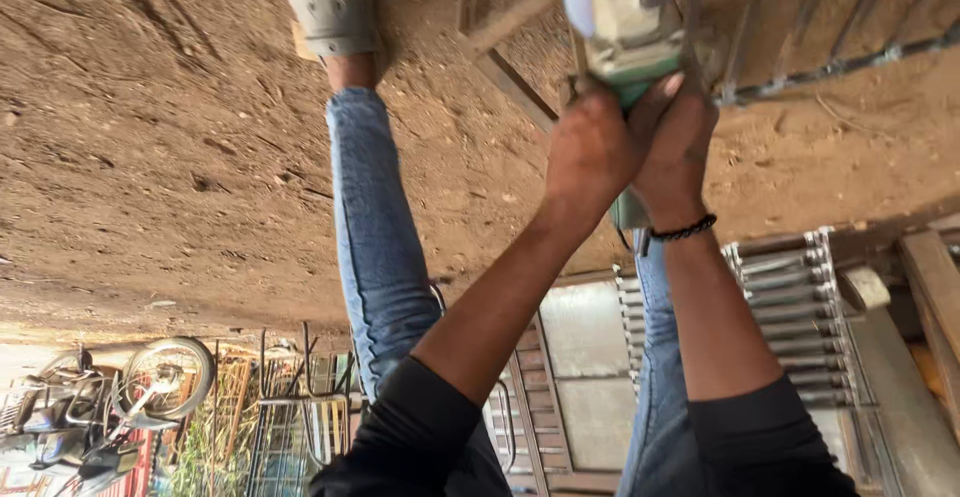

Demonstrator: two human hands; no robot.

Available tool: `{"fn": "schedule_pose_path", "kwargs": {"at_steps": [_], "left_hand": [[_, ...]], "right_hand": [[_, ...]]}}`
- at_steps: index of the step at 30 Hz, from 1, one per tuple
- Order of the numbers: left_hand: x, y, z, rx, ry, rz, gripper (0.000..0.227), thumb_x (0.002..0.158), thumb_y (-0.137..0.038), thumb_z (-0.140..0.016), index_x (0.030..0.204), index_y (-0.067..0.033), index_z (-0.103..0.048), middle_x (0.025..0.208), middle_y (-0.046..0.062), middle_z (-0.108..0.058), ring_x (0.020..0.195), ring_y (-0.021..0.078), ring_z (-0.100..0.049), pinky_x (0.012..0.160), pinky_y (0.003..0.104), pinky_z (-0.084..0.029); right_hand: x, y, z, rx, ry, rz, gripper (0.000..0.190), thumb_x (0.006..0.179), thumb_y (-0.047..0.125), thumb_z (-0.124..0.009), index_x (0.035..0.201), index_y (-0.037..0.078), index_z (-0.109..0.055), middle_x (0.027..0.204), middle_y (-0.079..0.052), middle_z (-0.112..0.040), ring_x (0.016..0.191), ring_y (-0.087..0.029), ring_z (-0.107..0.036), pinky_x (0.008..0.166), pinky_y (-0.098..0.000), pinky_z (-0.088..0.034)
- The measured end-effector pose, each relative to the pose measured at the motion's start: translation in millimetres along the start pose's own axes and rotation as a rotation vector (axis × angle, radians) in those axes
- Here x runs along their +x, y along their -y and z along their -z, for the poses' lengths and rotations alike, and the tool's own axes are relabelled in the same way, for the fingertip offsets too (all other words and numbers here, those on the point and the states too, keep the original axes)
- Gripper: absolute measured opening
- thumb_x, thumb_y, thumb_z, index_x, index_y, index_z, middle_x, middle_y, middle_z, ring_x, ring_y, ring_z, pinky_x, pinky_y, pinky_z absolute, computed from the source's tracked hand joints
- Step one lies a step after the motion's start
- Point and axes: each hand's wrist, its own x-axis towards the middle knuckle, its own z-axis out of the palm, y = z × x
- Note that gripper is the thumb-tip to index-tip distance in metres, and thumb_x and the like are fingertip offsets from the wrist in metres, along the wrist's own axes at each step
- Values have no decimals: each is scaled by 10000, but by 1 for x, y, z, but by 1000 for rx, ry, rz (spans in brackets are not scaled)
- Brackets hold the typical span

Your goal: The person uses an angle grinder to smooth the welded joints on a metal ladder frame. They reposition the frame and continue grinding along the rungs and side rails.

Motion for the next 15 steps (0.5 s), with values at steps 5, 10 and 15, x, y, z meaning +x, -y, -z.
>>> {"fn": "schedule_pose_path", "kwargs": {"at_steps": [5, 10, 15], "left_hand": [[9, -4, -19, 19, -45, -18, 741, 892, -617, -660, 907, 119, -572, 737, 298, -693, 738, 450, -738, 634, 484, -601], [21, -4, -16, 49, -58, -67, 721, 890, -599, -658, 927, 118, -594, 756, 300, -703, 746, 454, -734, 667, 495, -594], [22, 1, -12, -71, -21, -65, 705, 916, -576, -636, 968, 127, -641, 829, 287, -714, 767, 419, -760, 642, 475, -599]], "right_hand": [[8, -7, 11, -99, 0, -72, 350, 1161, 307, -471, 1146, -15, -605, 925, -186, -717, 898, -285, -758, 733, -389, -538], [17, -6, 5, 69, 12, 25, 352, 1166, 310, -492, 1165, -31, -582, 949, -197, -724, 874, -310, -742, 716, -397, -541], [19, -15, 3, -92, 27, 10, 330, 1184, 273, -446, 1112, -13, -592, 910, -190, -690, 849, -344, -706, 728, -432, -480]]}}
